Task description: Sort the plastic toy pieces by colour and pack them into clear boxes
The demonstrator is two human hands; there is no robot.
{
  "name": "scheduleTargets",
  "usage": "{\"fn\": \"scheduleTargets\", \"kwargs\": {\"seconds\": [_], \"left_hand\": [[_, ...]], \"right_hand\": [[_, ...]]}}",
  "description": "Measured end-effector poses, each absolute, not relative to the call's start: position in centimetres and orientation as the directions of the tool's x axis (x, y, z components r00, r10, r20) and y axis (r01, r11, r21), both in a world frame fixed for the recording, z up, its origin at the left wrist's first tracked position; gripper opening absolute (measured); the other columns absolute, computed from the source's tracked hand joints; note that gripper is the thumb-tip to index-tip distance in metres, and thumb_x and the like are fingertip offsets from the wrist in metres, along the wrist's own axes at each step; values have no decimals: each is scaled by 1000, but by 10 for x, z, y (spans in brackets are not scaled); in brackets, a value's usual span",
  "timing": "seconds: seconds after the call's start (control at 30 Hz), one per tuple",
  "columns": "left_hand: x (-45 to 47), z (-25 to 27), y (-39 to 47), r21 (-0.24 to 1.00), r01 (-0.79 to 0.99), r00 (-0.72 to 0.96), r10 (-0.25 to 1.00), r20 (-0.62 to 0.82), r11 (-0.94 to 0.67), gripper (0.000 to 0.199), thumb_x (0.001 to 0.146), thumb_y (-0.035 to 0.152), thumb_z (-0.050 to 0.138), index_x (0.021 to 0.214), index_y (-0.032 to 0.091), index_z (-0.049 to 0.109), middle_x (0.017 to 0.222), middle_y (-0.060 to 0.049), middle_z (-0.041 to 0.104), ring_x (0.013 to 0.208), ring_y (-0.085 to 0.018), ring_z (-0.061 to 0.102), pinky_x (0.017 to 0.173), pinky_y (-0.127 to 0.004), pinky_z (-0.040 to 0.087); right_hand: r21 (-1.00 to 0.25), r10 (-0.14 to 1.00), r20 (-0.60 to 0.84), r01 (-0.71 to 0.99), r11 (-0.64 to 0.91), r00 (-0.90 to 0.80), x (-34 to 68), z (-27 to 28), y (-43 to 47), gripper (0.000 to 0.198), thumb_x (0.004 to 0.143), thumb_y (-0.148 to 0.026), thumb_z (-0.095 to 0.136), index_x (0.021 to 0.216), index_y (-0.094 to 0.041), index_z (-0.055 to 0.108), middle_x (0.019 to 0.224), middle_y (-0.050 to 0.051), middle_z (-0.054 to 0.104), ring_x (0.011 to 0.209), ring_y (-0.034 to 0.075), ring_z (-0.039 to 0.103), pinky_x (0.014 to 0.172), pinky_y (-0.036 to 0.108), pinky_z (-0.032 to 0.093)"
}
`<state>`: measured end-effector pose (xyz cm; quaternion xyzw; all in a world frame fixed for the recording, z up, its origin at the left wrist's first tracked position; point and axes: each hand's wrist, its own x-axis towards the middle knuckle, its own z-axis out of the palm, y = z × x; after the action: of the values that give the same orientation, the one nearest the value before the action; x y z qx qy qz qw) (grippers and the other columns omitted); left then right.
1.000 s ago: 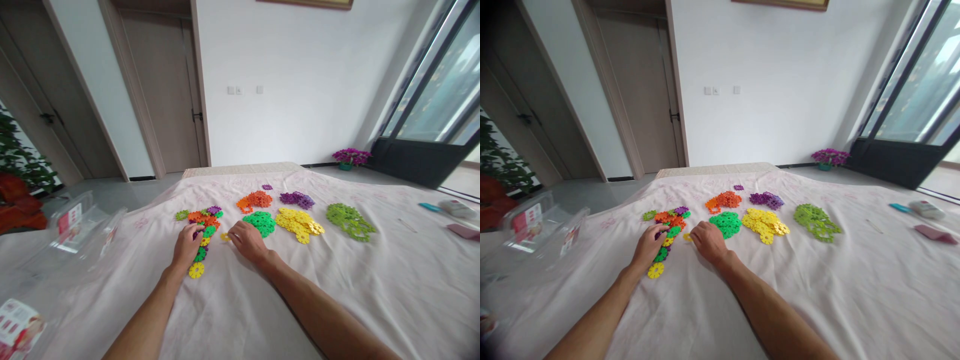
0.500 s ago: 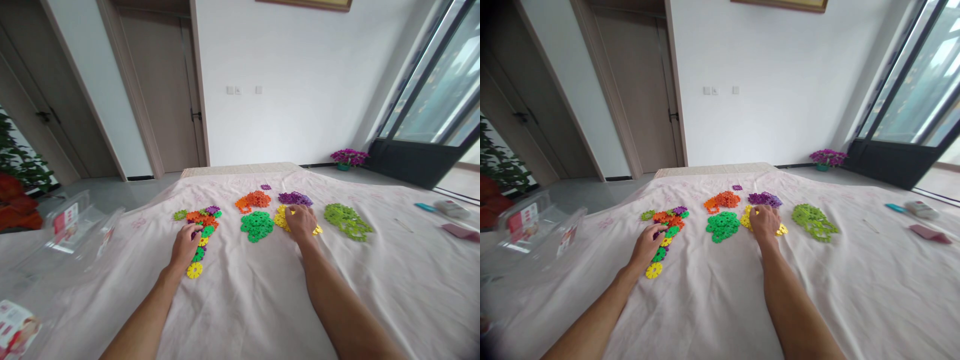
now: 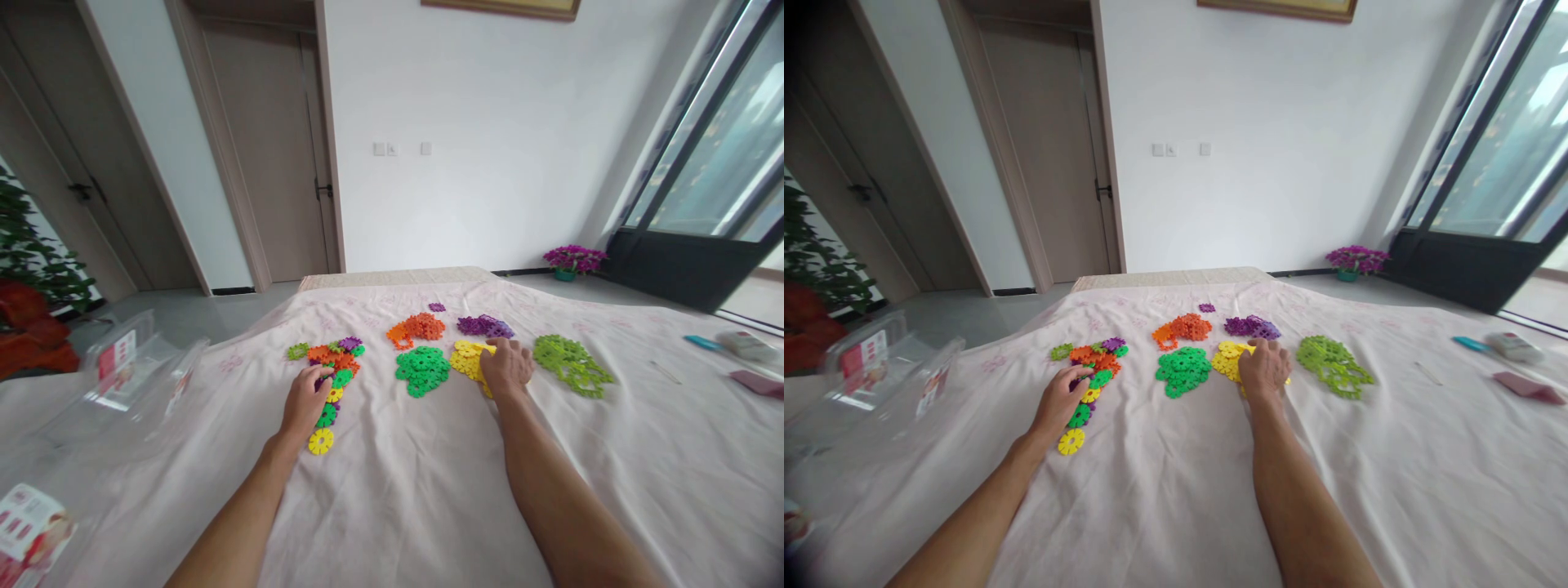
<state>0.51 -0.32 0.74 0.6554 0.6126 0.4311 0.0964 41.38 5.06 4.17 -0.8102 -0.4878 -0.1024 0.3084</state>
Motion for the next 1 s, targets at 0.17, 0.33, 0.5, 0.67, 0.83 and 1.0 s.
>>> {"fn": "scheduleTargets", "kwargs": {"seconds": [0.17, 0.33, 0.5, 0.67, 0.83, 1.0], "left_hand": [[-1, 11, -3, 674, 701, -55, 925, 376, -233, 40, 83, 37, 53, 116, 17, 63, 124, -10, 62, 122, -24, 54, 108, -41, 39], [-32, 39, -16, 655, 710, 267, 960, 88, -257, 92, 63, 44, 75, 145, 24, 39, 151, -12, 38, 139, -29, 37, 110, -41, 36], [-55, 56, -30, 516, 798, 387, 921, -42, -311, 111, 45, 41, 83, 146, 29, 38, 154, -10, 36, 141, -32, 34, 110, -40, 36], [-45, 43, -28, 407, 876, 278, 961, 13, -259, 108, 40, 41, 82, 142, 29, 45, 150, -14, 40, 136, -37, 40, 106, -42, 39], [-19, 27, -21, 352, 923, 163, 987, 15, -158, 112, 48, 58, 78, 146, 27, 36, 153, -20, 31, 141, -42, 28, 109, -55, 27], [11, 13, -22, 315, 945, 28, 980, 198, -90, 93, 73, 67, 59, 149, 24, 28, 154, -23, 27, 144, -39, 22, 109, -61, 17]], "right_hand": [[-414, 728, 545, 889, -197, 416, 394, 47, 50, 30, 82, -23, 49, 104, -23, 69, 113, 8, 59, 107, 26, 43, 91, 39, 30], [-398, 751, 605, 917, -3, 265, 371, 51, 48, 26, 83, -20, 49, 98, -23, 71, 109, 8, 61, 106, 26, 43, 89, 37, 30], [-362, 763, 641, 908, 211, 78, 344, 52, 42, 25, 84, -16, 48, 89, -24, 72, 103, 6, 65, 102, 24, 47, 89, 36, 33], [-361, 760, 644, 840, 406, -91, 311, 56, 33, 25, 81, -11, 50, 84, -23, 71, 97, 6, 67, 97, 23, 51, 88, 35, 37], [-385, 740, 607, 707, 594, -291, 272, 56, 15, 28, 80, -6, 49, 88, -22, 70, 93, 5, 67, 91, 20, 56, 85, 31, 41], [-357, 668, 494, 571, 739, -556, 245, 53, -7, 25, 85, -13, 53, 102, -23, 69, 100, 5, 67, 93, 17, 59, 84, 29, 42]]}}
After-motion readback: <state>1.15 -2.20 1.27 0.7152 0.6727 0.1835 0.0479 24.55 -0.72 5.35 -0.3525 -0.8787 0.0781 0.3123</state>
